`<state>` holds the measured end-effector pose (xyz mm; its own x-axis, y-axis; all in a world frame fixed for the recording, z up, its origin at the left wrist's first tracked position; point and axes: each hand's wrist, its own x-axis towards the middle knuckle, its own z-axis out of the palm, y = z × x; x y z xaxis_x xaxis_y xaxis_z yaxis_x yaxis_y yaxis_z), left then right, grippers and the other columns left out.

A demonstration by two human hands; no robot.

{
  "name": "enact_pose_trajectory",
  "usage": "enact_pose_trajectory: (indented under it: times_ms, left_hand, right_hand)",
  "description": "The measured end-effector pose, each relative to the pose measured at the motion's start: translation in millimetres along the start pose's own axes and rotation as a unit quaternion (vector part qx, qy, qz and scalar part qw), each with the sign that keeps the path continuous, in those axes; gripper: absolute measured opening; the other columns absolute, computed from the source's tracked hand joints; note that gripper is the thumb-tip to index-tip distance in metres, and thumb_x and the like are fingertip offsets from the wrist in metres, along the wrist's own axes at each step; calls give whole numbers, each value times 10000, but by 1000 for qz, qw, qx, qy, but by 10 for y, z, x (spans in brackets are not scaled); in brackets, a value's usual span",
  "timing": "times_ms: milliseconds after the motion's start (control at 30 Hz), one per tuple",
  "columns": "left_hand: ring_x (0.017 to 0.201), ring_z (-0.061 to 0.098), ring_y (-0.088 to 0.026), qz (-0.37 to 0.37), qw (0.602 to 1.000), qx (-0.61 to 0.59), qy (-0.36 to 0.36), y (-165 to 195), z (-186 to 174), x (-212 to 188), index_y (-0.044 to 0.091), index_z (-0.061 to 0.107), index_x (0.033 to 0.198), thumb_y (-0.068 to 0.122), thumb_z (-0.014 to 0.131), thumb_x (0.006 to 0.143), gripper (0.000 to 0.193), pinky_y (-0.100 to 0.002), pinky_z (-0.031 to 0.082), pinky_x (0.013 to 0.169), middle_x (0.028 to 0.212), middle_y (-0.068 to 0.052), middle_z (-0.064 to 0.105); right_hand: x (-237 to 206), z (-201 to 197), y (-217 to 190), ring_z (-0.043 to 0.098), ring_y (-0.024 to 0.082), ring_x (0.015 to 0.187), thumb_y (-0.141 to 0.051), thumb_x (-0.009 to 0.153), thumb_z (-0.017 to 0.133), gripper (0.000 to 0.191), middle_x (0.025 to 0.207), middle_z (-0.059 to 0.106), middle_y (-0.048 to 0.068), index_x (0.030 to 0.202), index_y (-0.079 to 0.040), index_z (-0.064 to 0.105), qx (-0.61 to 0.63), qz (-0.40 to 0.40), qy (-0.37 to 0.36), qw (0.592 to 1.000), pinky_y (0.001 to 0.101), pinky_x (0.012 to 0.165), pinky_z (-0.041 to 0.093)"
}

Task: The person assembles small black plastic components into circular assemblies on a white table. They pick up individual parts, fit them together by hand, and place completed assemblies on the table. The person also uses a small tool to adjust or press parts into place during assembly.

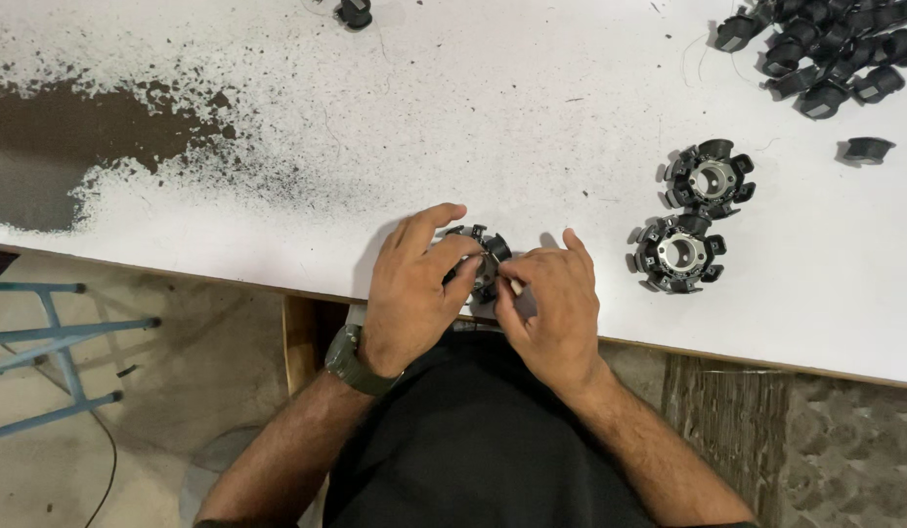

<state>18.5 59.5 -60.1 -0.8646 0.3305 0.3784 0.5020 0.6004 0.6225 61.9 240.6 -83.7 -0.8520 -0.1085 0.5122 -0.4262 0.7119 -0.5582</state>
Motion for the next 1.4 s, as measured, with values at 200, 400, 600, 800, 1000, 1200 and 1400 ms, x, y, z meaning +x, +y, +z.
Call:
enact_pose_trajectory:
  times_ms: [200, 400, 600, 800, 1000, 1200, 1400]
  left_hand:
    - [1213, 599, -294, 2, 1000, -6, -26, -37, -13, 15, 74, 716, 941, 87, 777, 826, 132, -464, 468, 1039, 1306, -114, 636]
    - [1181, 606, -277, -8, 1000, -15, -4, -13, 78, -6, 81, 724, 959, 107, 784, 851, 127, -455, 468, 1020, 1294, -93, 642]
    - [1159, 593, -297, -14, 999, -6, 40, -8, 202, -43, 51, 660, 897, 63, 750, 861, 98, -456, 476, 987, 1268, -110, 628]
    - [1134, 592, -300, -32, 998, -18, 43, -50, 238, -56, 49, 622, 844, 34, 727, 826, 108, -454, 486, 971, 1255, -105, 629]
    - [1170, 594, -288, -38, 996, -61, 56, -46, 178, -78, 67, 664, 910, 59, 751, 832, 116, -440, 500, 983, 1297, -108, 617]
    - [1189, 596, -289, -12, 998, -42, 33, -50, 80, -35, 64, 706, 928, 62, 762, 808, 132, -451, 487, 1015, 1294, -99, 628]
    - [1164, 624, -289, 20, 999, -20, -34, -62, 15, 33, 63, 711, 898, 80, 766, 799, 115, -466, 489, 1004, 1255, -104, 645]
  right_hand:
    - [79, 5, -7, 665, 210, 906, -21, 836, 802, 292, 921, 662, 35, 1068, -89, 639, 11, 0, -8, 1000, 580, 1159, 429]
    - [162, -66, -42, 677, 216, 861, -17, 843, 787, 239, 894, 676, 37, 1029, -80, 652, 10, 5, -28, 1000, 559, 1117, 473]
    - [139, -72, -38, 687, 217, 850, -10, 864, 774, 227, 913, 675, 49, 1043, -70, 647, 34, 20, -18, 999, 524, 1087, 530]
    - [72, -44, 10, 708, 213, 879, -20, 871, 784, 243, 961, 698, 52, 1061, -67, 639, 34, 1, -6, 999, 516, 1096, 525]
    - [86, 2, -27, 709, 230, 946, -22, 868, 796, 265, 981, 699, 66, 1082, -69, 646, 1, -21, 0, 1000, 514, 1093, 528]
    - [157, -44, -72, 696, 247, 914, -8, 839, 799, 244, 940, 691, 61, 1038, -66, 670, 0, -6, -23, 1000, 515, 1081, 530]
    - [213, -102, -96, 696, 244, 878, -5, 842, 793, 226, 910, 684, 58, 1025, -58, 670, 10, -1, -39, 999, 509, 1075, 533]
